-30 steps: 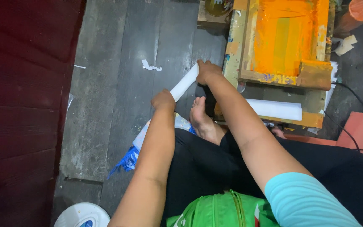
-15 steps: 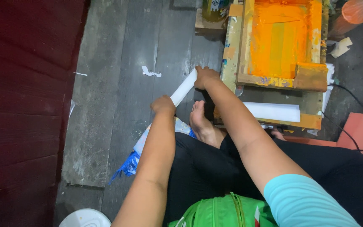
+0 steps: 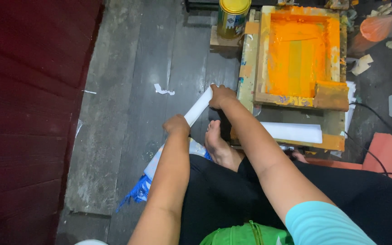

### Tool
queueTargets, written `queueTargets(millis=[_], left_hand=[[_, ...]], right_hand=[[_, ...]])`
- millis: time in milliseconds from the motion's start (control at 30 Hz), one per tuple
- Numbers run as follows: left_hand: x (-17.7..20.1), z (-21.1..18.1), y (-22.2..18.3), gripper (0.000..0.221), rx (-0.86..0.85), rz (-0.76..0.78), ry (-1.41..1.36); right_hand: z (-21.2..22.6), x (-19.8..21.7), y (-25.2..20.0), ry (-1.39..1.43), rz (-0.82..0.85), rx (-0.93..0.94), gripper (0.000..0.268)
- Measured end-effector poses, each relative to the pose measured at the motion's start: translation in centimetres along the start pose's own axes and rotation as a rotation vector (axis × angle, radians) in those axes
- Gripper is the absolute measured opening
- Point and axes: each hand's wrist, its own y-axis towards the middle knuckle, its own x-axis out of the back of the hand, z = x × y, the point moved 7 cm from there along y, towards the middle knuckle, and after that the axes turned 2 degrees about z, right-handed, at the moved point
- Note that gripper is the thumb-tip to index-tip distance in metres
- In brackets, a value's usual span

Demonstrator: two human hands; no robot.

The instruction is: Preparing a screen printing frame by carefully aligning and sticking thin strips of material onto the screen surface.

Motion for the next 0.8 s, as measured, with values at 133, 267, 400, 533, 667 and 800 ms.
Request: queueTargets(millis=[133,267,400,533,667,800], left_hand=[[0.0,0.0,0.1,0.025,0.008,-0.004,0.009],[-0.6,0.1,1.2,0.026,0.015,-0.002,-0.005],[-2.1,-0.1,3.2,0.028,0.036,-0.007,0.061],[1.2,-0.7,-2.3,0.033,0.033,-0.016,0.068],[2.1,-0.6,-4.3,0.039,0.038,-0.050,0.084],[1.4,-0.7,-0.6,0.083,-0.037,-0.236,0.109]], right_hand=[[0.2,0.1,-0.5,-0.019,0.016,0.000,0.084],[1.0,1.0,-1.7,-0.024,-0.027,0.019,0.077],[1.9,2.6,-1.9,-0.042,-0.255,0.135,0.064],[2.7,4.4,-4.7,-0.031,-0.385,0.224,0.059],[3.8,6.1,-11.8,-0.052,-0.397,0.316,0.061],[0.3,6.9,-16.4,-0.247,-0.512,0.410,0.075]])
